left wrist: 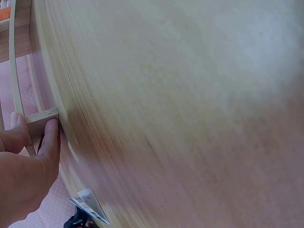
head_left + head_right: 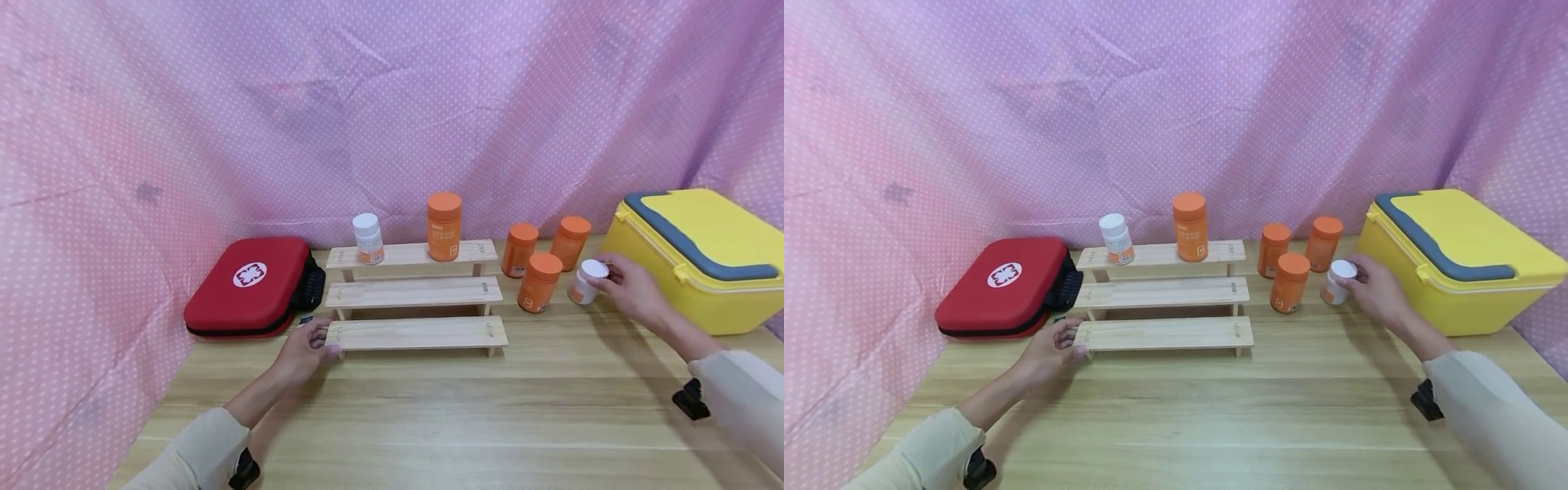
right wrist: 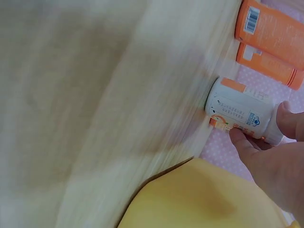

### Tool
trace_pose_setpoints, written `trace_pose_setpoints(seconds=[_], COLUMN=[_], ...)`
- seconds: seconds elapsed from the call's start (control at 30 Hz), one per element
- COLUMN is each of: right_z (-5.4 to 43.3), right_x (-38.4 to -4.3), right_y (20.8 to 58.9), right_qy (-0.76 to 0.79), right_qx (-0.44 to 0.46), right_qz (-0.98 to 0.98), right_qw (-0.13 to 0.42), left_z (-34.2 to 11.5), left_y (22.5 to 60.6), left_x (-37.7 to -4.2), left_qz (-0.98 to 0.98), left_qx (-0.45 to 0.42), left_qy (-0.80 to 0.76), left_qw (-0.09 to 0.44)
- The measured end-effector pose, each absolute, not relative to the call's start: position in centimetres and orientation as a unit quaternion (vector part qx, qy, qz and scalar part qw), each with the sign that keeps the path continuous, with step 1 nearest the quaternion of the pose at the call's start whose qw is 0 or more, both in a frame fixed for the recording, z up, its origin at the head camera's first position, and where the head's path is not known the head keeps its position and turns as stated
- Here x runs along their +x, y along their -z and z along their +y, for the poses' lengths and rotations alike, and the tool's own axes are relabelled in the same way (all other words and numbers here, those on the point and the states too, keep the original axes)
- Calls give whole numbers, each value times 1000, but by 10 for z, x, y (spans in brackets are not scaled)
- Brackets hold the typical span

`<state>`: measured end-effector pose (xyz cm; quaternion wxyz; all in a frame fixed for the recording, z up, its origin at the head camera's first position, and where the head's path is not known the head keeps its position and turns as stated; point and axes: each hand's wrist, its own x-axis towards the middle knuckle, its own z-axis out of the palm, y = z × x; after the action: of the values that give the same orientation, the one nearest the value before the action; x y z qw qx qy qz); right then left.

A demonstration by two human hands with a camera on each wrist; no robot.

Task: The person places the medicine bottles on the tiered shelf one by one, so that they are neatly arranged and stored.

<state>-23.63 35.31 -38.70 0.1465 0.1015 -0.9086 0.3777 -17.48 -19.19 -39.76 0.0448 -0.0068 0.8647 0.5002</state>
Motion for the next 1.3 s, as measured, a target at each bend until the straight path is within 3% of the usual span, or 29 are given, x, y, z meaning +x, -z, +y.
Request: trace_pose_setpoints(seconds=[0.23,0.47,0.67,1.0,1.3], right_z=[350,330,286,180,90], right_x=[-211,-180,-166,-186,-225], right_y=[377,349,317,285,284], right_qy=[-382,-378,-396,-461,-488], right_qx=[152,176,206,290,311], right_qz=[-892,-894,-886,-837,-816], right_qw=[187,165,126,47,19], left_z=[-192,-193,-194,-193,-192], left_y=[399,399,399,399,398], left_x=[-175,-174,-173,-175,-173], left_qz=[866,866,869,858,860], left_qx=[-3,-2,-2,16,12], left_qy=[-498,-498,-493,-513,-509], left_qw=[41,39,38,32,34])
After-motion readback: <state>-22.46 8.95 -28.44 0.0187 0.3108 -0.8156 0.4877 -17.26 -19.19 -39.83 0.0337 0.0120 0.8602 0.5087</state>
